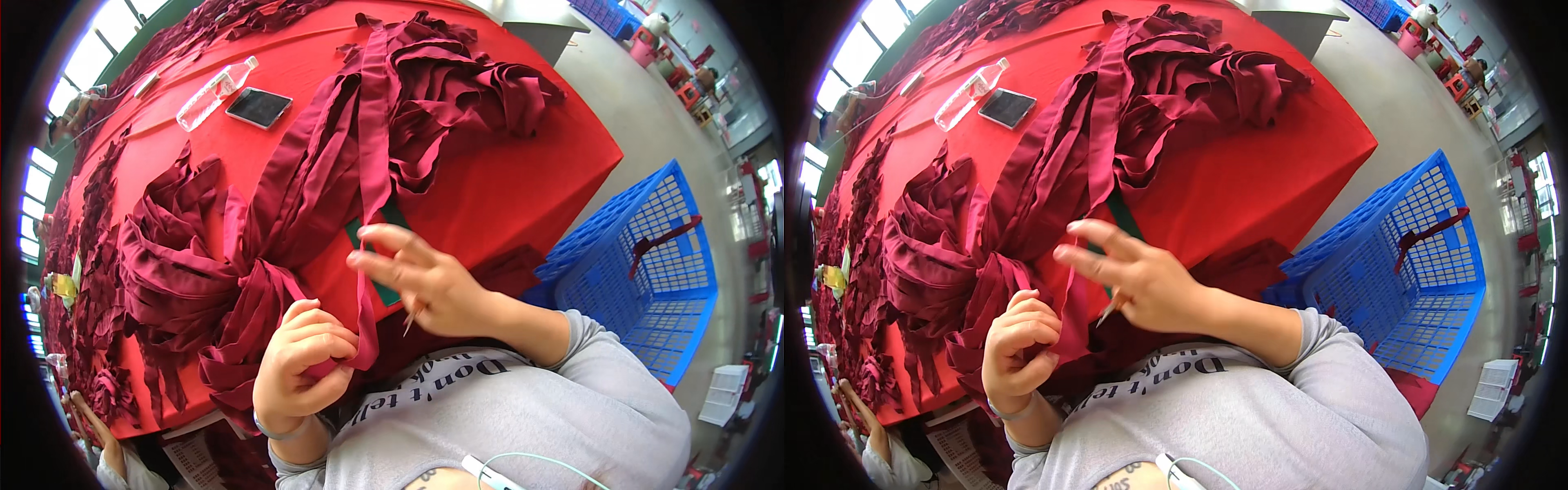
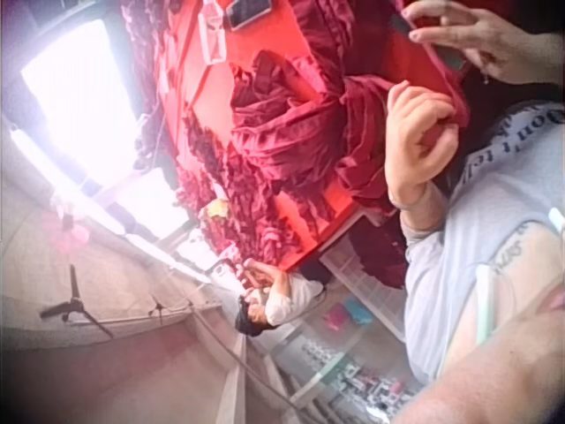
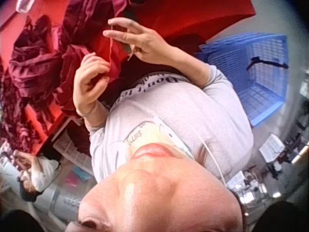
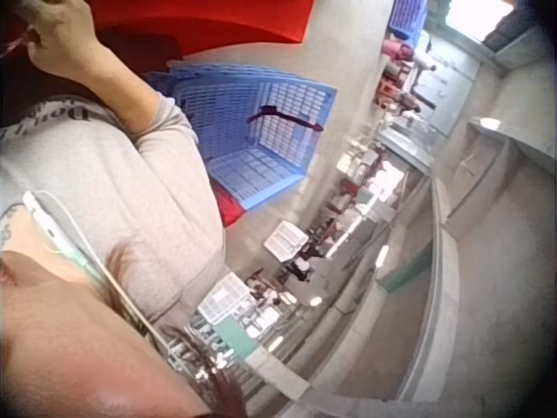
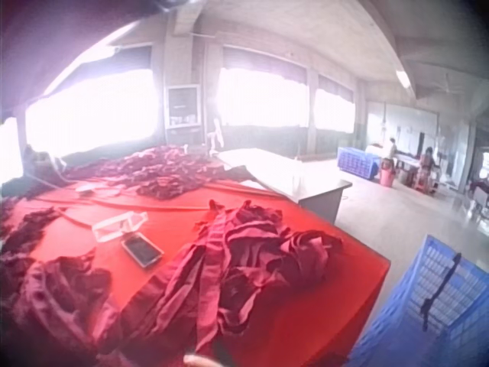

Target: The person aligns fabric strips across markers on a table and cuts them using a handheld cutting tool.

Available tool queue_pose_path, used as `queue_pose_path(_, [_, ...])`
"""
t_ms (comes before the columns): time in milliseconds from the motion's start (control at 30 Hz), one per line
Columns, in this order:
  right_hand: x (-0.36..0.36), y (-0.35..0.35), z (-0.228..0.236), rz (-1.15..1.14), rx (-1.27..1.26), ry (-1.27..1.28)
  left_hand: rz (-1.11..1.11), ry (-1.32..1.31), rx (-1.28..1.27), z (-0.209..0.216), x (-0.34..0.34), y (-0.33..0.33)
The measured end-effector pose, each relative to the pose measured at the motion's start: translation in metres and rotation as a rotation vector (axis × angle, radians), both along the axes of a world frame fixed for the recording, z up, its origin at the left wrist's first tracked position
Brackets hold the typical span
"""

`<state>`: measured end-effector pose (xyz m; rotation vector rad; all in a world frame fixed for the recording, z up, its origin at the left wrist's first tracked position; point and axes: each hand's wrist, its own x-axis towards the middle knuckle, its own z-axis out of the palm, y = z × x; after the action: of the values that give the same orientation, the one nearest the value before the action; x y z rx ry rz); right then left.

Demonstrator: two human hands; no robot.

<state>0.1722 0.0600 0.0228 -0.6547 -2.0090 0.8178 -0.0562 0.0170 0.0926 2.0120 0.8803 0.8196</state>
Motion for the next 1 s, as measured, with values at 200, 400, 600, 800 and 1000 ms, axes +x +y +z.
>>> queue_pose_path(200, [0.031, -0.007, 0.046, 0.431, -0.404, -0.438, 0.095, -0.377, 0.049, -0.018, -0.012, 0.001])
queue_pose_path(400, [0.144, -0.02, 0.094, -0.246, -0.272, -0.81, 0.413, -0.308, 0.043, -0.024, -0.015, -0.01])
queue_pose_path(600, [0.189, 0.001, 0.083, -1.048, -0.052, -0.907, 0.727, 0.284, 0.052, -0.028, 0.025, -0.007])
queue_pose_path(800, [0.248, 0.059, 0.025, -1.415, 0.252, -0.876, 0.764, 0.503, 0.225, -0.047, 0.025, -0.004])
queue_pose_path(1000, [0.301, 0.059, -0.021, -1.347, -0.223, -0.492, 0.68, 0.811, 0.272, -0.065, 0.028, -0.013])
